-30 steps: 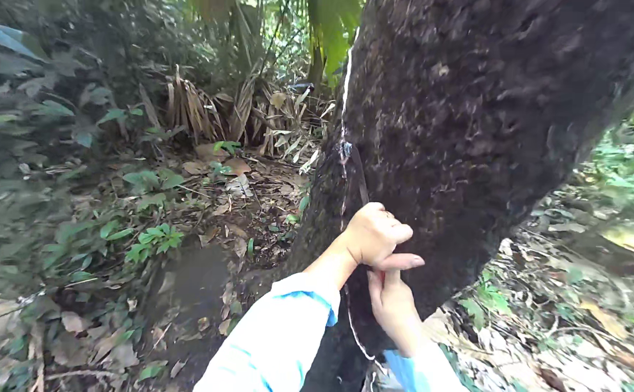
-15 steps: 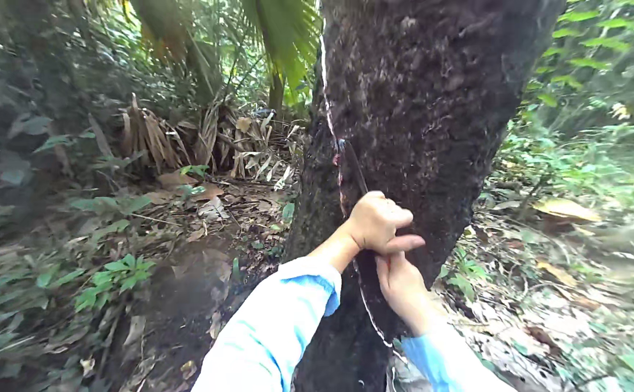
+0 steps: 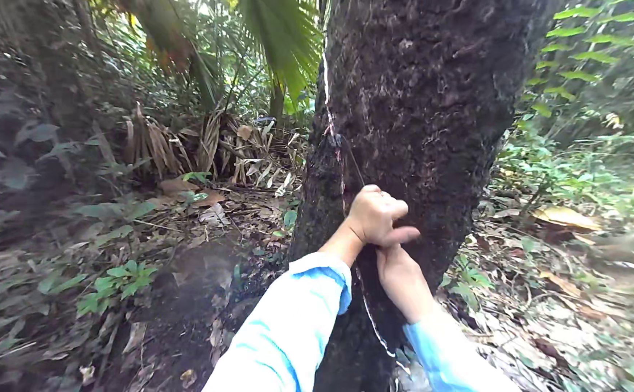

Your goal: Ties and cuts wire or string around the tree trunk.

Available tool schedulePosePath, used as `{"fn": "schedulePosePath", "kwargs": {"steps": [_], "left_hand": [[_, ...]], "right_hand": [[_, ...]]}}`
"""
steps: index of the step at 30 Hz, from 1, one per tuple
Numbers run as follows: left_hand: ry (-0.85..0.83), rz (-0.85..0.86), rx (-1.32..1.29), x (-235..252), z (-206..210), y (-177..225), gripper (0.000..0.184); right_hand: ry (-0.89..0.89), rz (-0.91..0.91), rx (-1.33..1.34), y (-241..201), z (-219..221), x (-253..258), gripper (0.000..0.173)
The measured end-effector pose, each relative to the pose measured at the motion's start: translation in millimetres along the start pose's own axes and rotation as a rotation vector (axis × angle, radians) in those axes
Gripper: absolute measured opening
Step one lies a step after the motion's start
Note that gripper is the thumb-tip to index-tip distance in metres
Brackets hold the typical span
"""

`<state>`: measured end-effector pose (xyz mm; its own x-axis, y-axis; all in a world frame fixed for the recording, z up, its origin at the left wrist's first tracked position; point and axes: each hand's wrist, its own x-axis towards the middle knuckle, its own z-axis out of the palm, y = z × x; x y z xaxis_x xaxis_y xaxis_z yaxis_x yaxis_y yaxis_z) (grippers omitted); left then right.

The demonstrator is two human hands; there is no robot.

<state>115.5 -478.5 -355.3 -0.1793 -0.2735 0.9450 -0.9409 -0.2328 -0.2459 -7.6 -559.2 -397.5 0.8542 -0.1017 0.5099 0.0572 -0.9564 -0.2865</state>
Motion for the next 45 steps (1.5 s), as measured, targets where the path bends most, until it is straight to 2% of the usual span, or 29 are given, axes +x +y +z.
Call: {"fn": "schedulePosePath", "kwargs": {"steps": [2, 6, 11, 15, 17, 20, 22, 24, 27, 29, 31, 33, 35, 39, 45], "left_hand": [[-0.01, 0.007, -0.038, -6, 0, 11, 0.072], [-0.034, 0.056, -0.05, 0, -3, 2, 0.071], [-0.057, 0.031, -0.054, -22, -7, 18, 0.069], [-0.096, 0.054, -0.071, -20, -11, 12, 0.066], [-0.06, -0.004, -0.063, -20, -6, 24, 0.068], [-0.095, -0.034, -0.109, -27, -10, 61, 0.074], [0.018, -0.03, -0.11, -32, -13, 76, 0.072], [0.234, -0.157, -0.097, -33, -26, 79, 0.069], [0.471, -0.664, -0.079, -54, -34, 63, 0.071], [0.504, -0.995, -0.124, -77, -20, 42, 0.073], [0.456, -1.161, -0.105, -100, -1, 27, 0.073], [0.437, -1.205, -0.069, -117, 11, 21, 0.069], [0.477, -1.176, -0.003, -122, 18, 19, 0.068], [0.55, -1.112, 0.067, -124, 24, 19, 0.067], [0.536, -1.068, 0.091, -128, 23, 18, 0.069]], "right_hand": [[0.013, 0.004, -0.014, 2, 2, -13, 0.034], [-0.029, 0.048, -0.027, -6, -2, -8, 0.037], [-0.014, 0.049, 0.04, -11, 19, -30, 0.034], [-0.062, 0.102, 0.015, -19, 19, -27, 0.035], [-0.028, 0.071, -0.003, -12, 11, -35, 0.034], [0.01, 0.031, 0.031, -3, 1, -76, 0.031], [0.108, -0.066, 0.054, 3, 2, -93, 0.032], [0.227, -0.165, 0.094, -2, 2, -83, 0.041], [0.298, -0.256, 0.131, -30, -13, -30, 0.054], [0.249, -0.191, 0.125, -54, -26, 6, 0.055], [0.157, -0.091, 0.125, -73, -33, 35, 0.059], [0.078, -0.008, 0.127, -86, -34, 54, 0.062], [0.05, 0.031, 0.121, -92, -29, 66, 0.063], [0.041, 0.061, 0.077, -91, -16, 75, 0.061], [0.038, 0.065, 0.078, -98, -15, 82, 0.063]]}}
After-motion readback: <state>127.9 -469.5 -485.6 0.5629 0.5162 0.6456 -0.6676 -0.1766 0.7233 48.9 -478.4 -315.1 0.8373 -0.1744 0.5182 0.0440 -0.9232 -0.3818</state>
